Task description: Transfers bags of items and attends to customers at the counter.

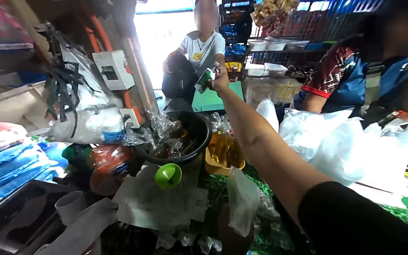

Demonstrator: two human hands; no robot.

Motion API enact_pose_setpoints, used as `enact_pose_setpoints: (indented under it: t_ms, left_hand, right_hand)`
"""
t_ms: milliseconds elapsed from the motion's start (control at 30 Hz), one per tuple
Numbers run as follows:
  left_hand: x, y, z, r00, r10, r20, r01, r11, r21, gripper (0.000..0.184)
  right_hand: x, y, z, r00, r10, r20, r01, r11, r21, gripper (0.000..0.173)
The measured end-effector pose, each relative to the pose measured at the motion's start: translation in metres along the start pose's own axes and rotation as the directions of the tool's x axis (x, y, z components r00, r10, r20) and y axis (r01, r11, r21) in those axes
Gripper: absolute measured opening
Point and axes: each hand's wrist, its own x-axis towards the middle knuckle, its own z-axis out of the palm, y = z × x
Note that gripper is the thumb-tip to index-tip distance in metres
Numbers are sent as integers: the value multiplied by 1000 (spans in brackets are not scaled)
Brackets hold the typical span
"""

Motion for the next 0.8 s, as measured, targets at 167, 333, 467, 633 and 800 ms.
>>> enact_pose_setpoints:
  t_ms: [167,333,467,633,800]
  left_hand:
    - [3,2,-9,989,-47,138,52,998,-36,48]
    - [4,-1,-11,986,-70,152,80,995,-65,50]
    - [-1,-9,-7,987,-57,151,74,991,-109,51]
    - [-2,-8,-2,994,-6,108,10,999,-32,48]
    - [-1,-6,-3,995,11,96,-6,999,-50,45]
  right_hand:
    - [10,-4,1,999,14,-35,-20,986,-164,39]
    - [16,-2,13,997,-44,-58,34,987,-158,35]
    - [11,0,22,995,-101,4,99,968,-232,36]
    - [23,18,33,995,96,34,-97,994,52,54]
    - [21,20,27,917,365,162,-389,730,562,53]
